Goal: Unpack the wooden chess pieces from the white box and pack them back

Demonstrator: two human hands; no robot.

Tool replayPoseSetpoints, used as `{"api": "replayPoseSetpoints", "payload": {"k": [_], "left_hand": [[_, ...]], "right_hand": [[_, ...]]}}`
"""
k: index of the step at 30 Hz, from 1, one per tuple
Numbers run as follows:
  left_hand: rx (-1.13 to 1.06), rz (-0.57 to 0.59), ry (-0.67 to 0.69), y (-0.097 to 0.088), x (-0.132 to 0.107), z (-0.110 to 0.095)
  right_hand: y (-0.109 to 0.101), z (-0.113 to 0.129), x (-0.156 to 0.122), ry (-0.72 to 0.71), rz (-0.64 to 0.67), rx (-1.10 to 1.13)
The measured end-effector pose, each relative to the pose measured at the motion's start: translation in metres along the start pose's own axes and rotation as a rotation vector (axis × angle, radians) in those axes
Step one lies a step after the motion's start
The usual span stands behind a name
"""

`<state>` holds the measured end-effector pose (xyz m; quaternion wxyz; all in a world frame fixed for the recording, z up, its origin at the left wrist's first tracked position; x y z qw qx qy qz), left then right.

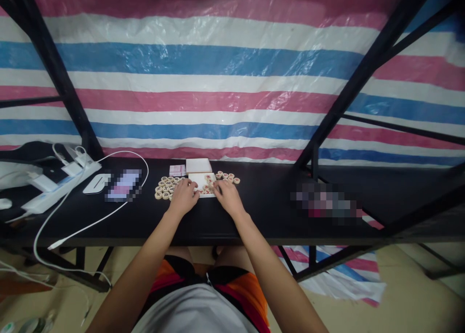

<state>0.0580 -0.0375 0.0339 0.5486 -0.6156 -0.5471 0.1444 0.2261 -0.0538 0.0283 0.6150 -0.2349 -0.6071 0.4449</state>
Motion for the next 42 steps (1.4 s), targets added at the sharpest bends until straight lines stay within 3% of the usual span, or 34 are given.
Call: {"api": "replayPoseSetpoints", "payload": {"k": [4, 10, 17, 24, 42], "left_hand": [[-0.052, 0.035, 0.037, 0.002, 0.000, -0.003], [-0.087, 0.095, 0.114, 0.009, -0.001, -0.004], [-0.001, 0.056, 0.093, 0.004, 0.000, -0.006], [-0.058, 0.077, 0.166, 0.007, -0.003, -0.011], [0.049, 0.036, 0.036, 0.009, -0.001, 0.001]], "right_hand": [[0.004, 0.018, 0.000, -0.119, 0.064, 0.032], [0.006, 0.021, -0.002, -0.193, 0.124, 0.058], [0.011, 0.015, -0.003, -0.159, 0.118, 0.044], [0.012, 0.016, -0.004, -0.174, 0.135, 0.015], [0.009, 0.019, -0.005, -0.176, 0.110, 0.020]]}}
Point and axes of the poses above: each hand's wrist, its own x-axis towards the middle knuckle, its own y-axis out of the palm, z = x × y, the point moved 5 cm from there along x, towards the middle knuckle, and after that the axes turned 10 degrees about -x, right-handed, at the moved point
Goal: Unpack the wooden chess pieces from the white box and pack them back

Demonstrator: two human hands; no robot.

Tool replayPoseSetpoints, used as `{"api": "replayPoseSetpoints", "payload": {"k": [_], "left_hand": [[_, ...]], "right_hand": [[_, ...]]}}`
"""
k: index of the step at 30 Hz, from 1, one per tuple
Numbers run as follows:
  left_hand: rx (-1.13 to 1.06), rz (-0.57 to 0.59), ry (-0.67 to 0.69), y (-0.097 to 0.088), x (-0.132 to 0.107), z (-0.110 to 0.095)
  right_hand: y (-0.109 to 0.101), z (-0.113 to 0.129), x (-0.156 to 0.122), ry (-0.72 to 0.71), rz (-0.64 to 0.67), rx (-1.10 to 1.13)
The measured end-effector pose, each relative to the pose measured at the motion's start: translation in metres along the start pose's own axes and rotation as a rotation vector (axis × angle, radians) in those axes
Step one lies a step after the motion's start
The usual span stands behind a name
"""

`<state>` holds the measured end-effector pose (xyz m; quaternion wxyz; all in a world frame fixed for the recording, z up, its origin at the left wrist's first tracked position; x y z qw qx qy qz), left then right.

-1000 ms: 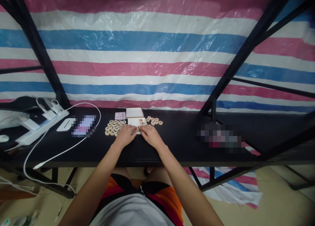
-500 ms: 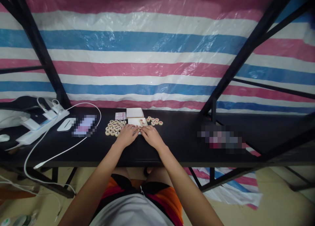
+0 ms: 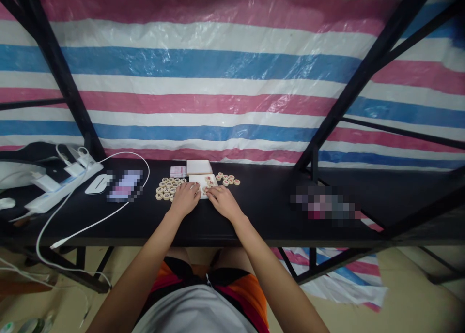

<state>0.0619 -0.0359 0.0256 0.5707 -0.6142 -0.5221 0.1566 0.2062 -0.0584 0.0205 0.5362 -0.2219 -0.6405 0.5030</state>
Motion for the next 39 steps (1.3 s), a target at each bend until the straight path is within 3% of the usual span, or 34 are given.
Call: {"api": "replayPoseSetpoints", "payload": {"k": [15, 31, 39], "left_hand": [[0.022, 0.129, 0.003, 0.007, -0.002, 0.000], [-0.032, -0.009, 0.070, -0.004, 0.001, -0.003], [-0.082, 0.028, 0.160, -0.006, 0.000, -0.013]], "right_hand": [[0.001, -0.002, 0.000, 0.011, 0.006, -0.004], [-0.001, -0.002, 0.000, 0.017, 0.026, -0.011], [-0.002, -0.002, 0.000, 0.028, 0.024, -0.010]]}}
Point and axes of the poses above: each hand's wrist, its own x-axis towards the middle knuckle, its own y-axis out of the palm, z = x × y, the point moved 5 cm from there along x, towards the middle knuckle, and after that the axes turned 10 degrees about -x, right-handed, at the moved point
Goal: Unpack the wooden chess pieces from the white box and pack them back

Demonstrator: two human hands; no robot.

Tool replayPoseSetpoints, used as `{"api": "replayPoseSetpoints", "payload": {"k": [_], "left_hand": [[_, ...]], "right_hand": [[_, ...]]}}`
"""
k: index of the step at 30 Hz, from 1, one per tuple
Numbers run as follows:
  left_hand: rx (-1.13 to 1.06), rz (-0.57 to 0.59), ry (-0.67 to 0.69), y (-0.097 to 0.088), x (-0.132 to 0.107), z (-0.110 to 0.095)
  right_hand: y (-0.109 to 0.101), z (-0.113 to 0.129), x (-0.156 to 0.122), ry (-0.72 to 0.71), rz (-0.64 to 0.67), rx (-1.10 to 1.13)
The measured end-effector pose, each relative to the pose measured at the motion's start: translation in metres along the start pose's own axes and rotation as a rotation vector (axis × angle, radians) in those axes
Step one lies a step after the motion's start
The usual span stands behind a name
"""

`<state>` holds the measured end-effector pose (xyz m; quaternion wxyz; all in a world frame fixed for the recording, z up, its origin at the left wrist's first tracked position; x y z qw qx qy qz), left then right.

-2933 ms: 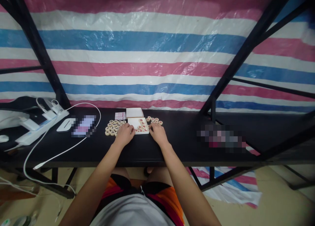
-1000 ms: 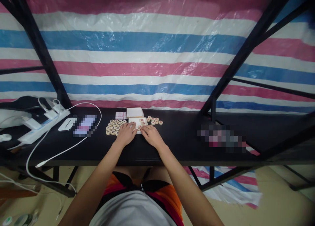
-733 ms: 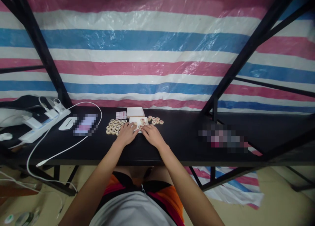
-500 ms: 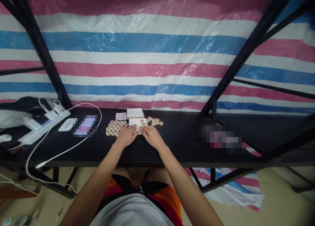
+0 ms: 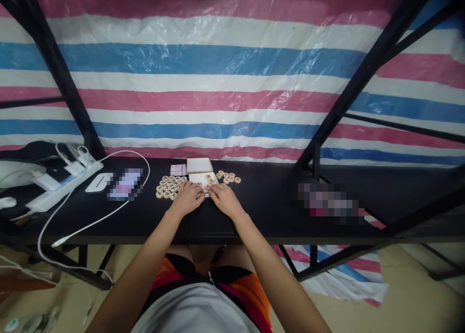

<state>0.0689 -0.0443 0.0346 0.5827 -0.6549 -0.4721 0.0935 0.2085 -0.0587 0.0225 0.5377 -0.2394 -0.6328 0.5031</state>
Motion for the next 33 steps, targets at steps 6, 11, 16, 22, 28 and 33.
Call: {"api": "replayPoseSetpoints", "payload": {"k": [6, 11, 16, 22, 28, 33], "left_hand": [[0.014, -0.008, -0.066, 0.005, -0.002, 0.006], [-0.004, 0.092, -0.073, 0.015, -0.003, 0.012], [-0.037, 0.086, -0.046, 0.012, -0.001, 0.010], [-0.064, 0.097, -0.030, 0.010, 0.000, 0.009], [-0.077, 0.040, -0.029, 0.007, -0.002, 0.008], [-0.013, -0.049, -0.093, -0.002, -0.002, 0.009]], "right_hand": [[-0.001, 0.000, 0.000, -0.001, -0.001, 0.008], [0.000, -0.001, 0.000, 0.012, 0.005, -0.013], [0.000, -0.001, 0.000, 0.010, 0.006, -0.017], [0.001, 0.001, -0.001, 0.009, -0.004, -0.007], [-0.003, -0.014, -0.001, 0.107, -0.117, 0.014], [0.004, -0.052, -0.009, 0.417, -0.150, -0.061]]}}
Point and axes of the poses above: each hand's wrist, its own x-axis towards the middle knuckle, its own y-axis out of the palm, z = x × y, the point moved 5 cm from there along x, towards the middle knuckle, and after that the axes turned 10 degrees about -x, right-handed, at the moved point
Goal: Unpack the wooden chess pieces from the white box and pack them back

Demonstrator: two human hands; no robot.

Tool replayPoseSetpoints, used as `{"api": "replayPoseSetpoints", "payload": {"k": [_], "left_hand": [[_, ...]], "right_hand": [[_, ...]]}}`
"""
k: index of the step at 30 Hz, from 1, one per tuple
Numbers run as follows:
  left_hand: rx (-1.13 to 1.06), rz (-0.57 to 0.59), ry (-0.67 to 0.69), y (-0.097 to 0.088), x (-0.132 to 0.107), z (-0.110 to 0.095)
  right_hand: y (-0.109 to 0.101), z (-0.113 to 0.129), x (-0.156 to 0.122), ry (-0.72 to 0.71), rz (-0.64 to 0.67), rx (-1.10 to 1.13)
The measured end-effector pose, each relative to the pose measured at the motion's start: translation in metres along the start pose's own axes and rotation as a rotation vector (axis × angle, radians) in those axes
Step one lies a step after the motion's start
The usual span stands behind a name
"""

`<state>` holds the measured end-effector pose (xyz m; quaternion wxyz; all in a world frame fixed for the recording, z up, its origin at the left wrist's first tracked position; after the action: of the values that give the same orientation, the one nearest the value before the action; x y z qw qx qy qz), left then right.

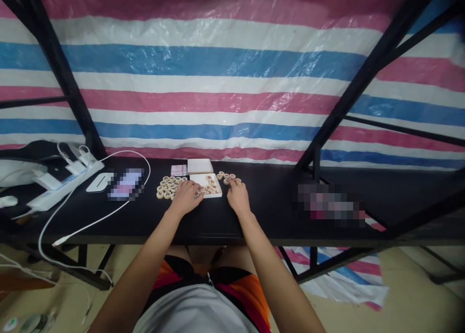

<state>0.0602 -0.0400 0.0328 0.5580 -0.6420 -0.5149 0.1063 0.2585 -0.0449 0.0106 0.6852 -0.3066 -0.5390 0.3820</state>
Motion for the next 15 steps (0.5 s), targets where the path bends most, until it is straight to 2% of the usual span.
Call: {"api": "replayPoseSetpoints", "payload": {"k": [5, 15], "left_hand": [[0.043, 0.025, 0.019, -0.0003, 0.0005, -0.0004], [0.034, -0.002, 0.019, -0.0024, 0.0001, -0.0013]], "right_hand": [[0.0110, -0.0049, -0.0014, -0.017, 0.073, -0.082], [0.0021, -0.0032, -0.0024, 0.047, 0.112, -0.109]]}}
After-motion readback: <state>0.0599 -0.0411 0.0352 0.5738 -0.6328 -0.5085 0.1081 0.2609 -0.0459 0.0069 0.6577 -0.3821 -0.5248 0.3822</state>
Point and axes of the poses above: each hand's wrist, its own x-axis towards the middle knuckle, its own y-axis out of the palm, z = x × y, the point moved 5 cm from there along x, towards the middle knuckle, and after that the axes turned 10 degrees about -x, right-handed, at the moved point
